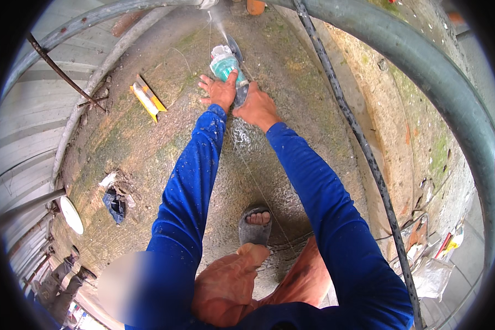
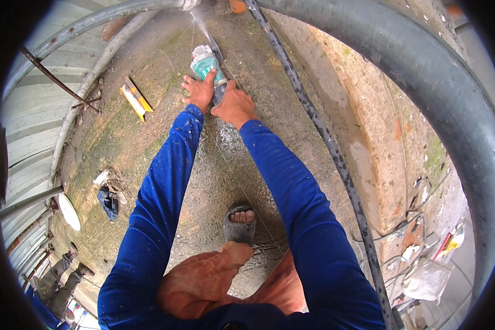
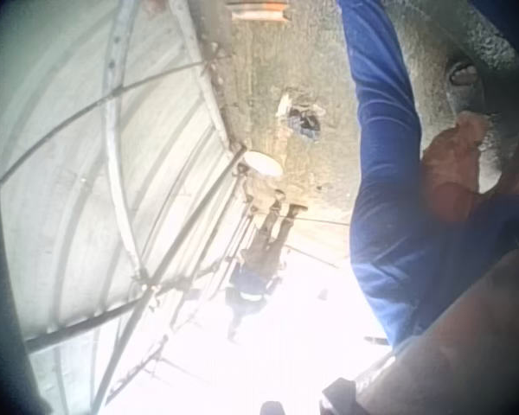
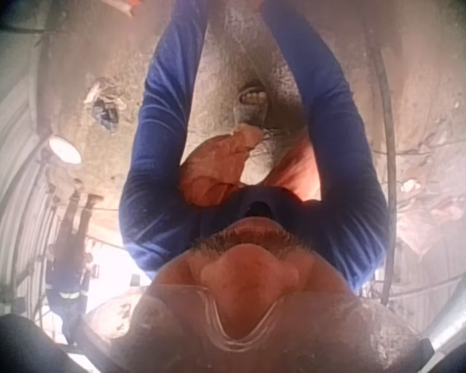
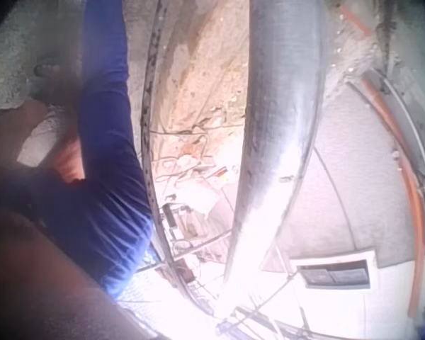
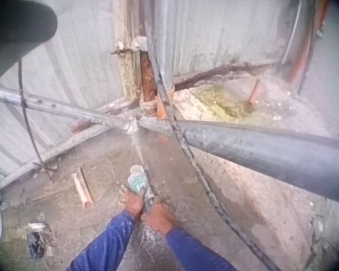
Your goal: The person uses an angle grinder to cut a straight line into a concrete floor. They guide the tool along a metal straightedge to maintain a straight cut, generating dust and debris.
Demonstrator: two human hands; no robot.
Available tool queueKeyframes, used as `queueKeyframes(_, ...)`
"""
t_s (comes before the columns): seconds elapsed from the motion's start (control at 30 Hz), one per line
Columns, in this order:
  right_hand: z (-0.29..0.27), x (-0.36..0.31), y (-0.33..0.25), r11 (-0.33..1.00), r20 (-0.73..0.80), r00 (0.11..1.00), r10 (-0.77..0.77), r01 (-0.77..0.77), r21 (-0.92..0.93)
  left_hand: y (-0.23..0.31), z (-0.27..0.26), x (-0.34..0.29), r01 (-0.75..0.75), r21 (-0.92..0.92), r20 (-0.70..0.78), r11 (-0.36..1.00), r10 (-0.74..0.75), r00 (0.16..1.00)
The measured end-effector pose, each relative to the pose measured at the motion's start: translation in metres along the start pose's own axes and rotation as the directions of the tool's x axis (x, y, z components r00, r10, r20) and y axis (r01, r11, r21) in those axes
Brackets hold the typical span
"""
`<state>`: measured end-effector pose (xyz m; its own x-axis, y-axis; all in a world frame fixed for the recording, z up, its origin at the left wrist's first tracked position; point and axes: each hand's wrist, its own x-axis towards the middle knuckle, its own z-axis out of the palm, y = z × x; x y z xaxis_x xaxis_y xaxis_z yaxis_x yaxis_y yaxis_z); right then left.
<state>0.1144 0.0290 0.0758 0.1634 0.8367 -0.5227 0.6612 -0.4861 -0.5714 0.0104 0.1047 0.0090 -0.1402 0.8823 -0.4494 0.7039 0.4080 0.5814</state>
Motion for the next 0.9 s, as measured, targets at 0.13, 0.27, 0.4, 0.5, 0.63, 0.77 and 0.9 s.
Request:
queueKeyframes(0.13, -0.001, -0.001, -0.001, 1.000, 0.005, 1.000, 0.019, -0.019, -0.001, 0.001, -0.001, 0.005, 0.057, 0.106, 0.051, 0.993, -0.063, 0.997)
queueKeyframes(0.27, -0.003, -0.003, -0.001, 1.000, 0.002, 1.000, 0.023, -0.023, 0.003, 0.001, 0.000, 0.003, 0.050, 0.090, 0.054, 0.995, -0.055, 0.997)
queueKeyframes(0.4, -0.004, -0.004, 0.004, 1.000, -0.002, 1.000, 0.022, -0.022, 0.000, 0.004, 0.002, -0.006, 0.011, -0.001, 0.026, 1.000, -0.011, 1.000)
queueKeyframes(0.5, -0.002, -0.007, 0.004, 1.000, -0.002, 1.000, 0.002, -0.002, -0.018, -0.004, 0.004, -0.007, -0.023, -0.038, -0.009, 0.999, 0.023, 1.000)
queueKeyframes(0.63, -0.003, -0.013, 0.007, 0.998, 0.012, 1.000, 0.011, -0.010, -0.058, -0.007, 0.009, -0.012, -0.014, -0.051, -0.011, 0.999, 0.014, 1.000)
queueKeyframes(0.77, -0.001, -0.016, 0.010, 0.998, 0.013, 1.000, -0.001, 0.002, -0.061, -0.006, 0.007, -0.018, -0.014, -0.031, 0.009, 0.999, 0.014, 1.000)
queueKeyframes(0.9, 0.001, -0.016, 0.012, 0.999, 0.026, 1.000, 0.017, -0.016, -0.045, -0.006, 0.008, -0.019, -0.013, 0.004, -0.009, 1.000, 0.013, 1.000)
